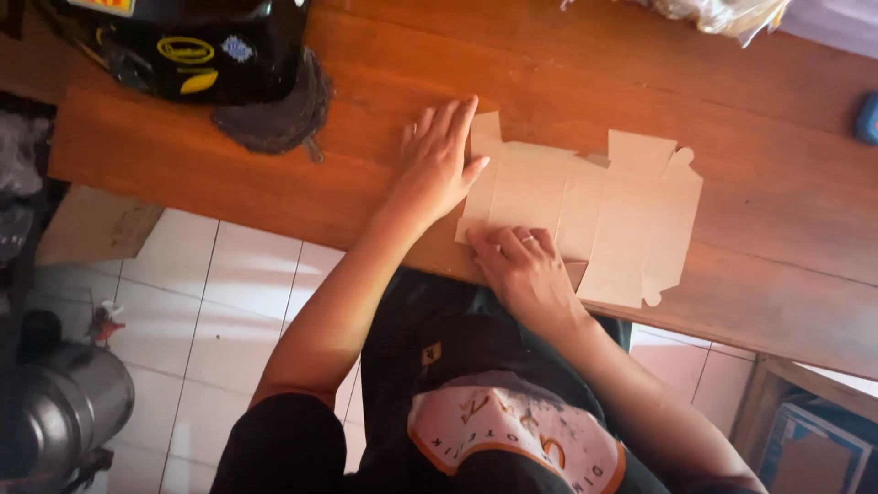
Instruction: The person folds a flat cardboard piece into a small box on a wooden table, then repeats the process with a second piece. The first box is placed aside, and the second is folded similarly.
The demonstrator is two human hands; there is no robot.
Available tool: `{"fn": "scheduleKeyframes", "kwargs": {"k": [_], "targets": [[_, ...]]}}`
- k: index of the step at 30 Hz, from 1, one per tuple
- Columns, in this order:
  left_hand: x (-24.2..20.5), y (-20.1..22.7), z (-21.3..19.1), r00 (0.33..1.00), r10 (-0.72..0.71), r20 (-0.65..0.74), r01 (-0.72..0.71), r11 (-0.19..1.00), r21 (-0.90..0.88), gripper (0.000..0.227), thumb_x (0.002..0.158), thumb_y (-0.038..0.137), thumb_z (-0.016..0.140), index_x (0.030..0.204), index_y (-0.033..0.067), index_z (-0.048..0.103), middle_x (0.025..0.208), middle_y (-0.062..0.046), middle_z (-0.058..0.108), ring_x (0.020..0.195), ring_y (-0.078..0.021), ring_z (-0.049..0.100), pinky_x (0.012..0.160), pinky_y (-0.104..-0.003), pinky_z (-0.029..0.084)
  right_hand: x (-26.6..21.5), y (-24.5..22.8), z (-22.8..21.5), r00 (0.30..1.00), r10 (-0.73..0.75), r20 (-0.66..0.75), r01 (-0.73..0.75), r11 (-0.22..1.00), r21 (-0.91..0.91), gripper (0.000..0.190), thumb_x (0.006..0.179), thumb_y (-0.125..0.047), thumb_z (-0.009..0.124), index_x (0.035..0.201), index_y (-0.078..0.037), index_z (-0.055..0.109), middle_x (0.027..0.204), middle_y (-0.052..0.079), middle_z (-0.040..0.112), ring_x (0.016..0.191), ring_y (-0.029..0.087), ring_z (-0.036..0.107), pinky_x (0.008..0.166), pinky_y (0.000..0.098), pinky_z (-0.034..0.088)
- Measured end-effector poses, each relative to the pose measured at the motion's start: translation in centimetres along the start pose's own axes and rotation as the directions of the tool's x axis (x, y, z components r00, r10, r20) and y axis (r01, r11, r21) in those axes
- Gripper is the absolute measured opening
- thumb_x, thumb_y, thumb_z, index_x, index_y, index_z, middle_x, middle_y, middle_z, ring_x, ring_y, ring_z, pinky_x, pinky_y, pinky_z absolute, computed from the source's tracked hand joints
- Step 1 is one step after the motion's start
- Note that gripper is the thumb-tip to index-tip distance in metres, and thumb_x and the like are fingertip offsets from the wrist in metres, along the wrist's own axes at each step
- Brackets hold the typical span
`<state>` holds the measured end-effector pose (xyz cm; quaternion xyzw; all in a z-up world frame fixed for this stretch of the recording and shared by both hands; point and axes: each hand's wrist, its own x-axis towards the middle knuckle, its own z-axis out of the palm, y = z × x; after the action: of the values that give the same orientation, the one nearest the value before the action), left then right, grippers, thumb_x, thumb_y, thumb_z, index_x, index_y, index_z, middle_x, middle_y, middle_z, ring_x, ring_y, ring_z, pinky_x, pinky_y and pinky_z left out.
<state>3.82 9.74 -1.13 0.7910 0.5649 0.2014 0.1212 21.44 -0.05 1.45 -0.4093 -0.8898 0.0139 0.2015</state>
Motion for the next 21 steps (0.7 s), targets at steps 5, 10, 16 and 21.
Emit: {"fn": "scheduleKeyframes", "kwargs": {"k": [5,10,16,21], "targets": [[1.6,-0.5,1.2,0.994,-0.001,0.107,0.005,0.999,-0.042,0.061,0.081,0.024,0.076,0.133,0.0088,0.047,0.119,-0.012,0.050,0.112,-0.0331,0.051,0.085,-0.052,0.047,-0.7,0.2,0.2,0.996,0.035,0.082,-0.036,0.999,0.013,0.017,0.087,-0.025,0.066,0.102,-0.017,0.068,0.089,0.001,0.053,0.085,0.022,0.060,0.082,0.0382,0.045],[2.4,-1.6,2.3,0.991,0.002,0.133,0.015,0.992,-0.128,0.054,0.075,0.024,0.079,0.119,0.0101,0.051,0.105,-0.009,0.048,0.104,-0.0343,0.052,0.080,-0.051,0.047,-0.6,0.8,0.2,0.994,0.023,0.111,-0.033,0.995,0.089,0.020,0.088,-0.026,0.066,0.105,-0.016,0.069,0.091,0.002,0.055,0.088,0.023,0.061,0.084,0.0378,0.043],[2.6,-1.1,2.5,0.991,0.102,0.082,-0.096,0.992,-0.077,0.053,0.075,0.022,0.076,0.119,0.0126,0.048,0.110,-0.010,0.046,0.103,-0.0336,0.051,0.078,-0.051,0.047,-0.8,1.1,0.6,0.991,0.023,0.130,-0.035,0.996,0.086,0.020,0.090,-0.030,0.062,0.105,-0.018,0.067,0.091,0.001,0.053,0.085,0.021,0.058,0.083,0.0378,0.042],[3.0,-1.1,3.1,0.994,0.102,0.033,-0.099,0.992,-0.077,0.044,0.073,0.016,0.075,0.108,0.0108,0.048,0.099,-0.008,0.043,0.096,-0.0331,0.049,0.072,-0.048,0.043,-0.9,0.7,0.5,0.986,0.067,0.155,-0.087,0.988,0.129,0.015,0.090,-0.033,0.063,0.091,-0.018,0.064,0.088,0.001,0.054,0.085,0.022,0.059,0.080,0.0392,0.042]]}}
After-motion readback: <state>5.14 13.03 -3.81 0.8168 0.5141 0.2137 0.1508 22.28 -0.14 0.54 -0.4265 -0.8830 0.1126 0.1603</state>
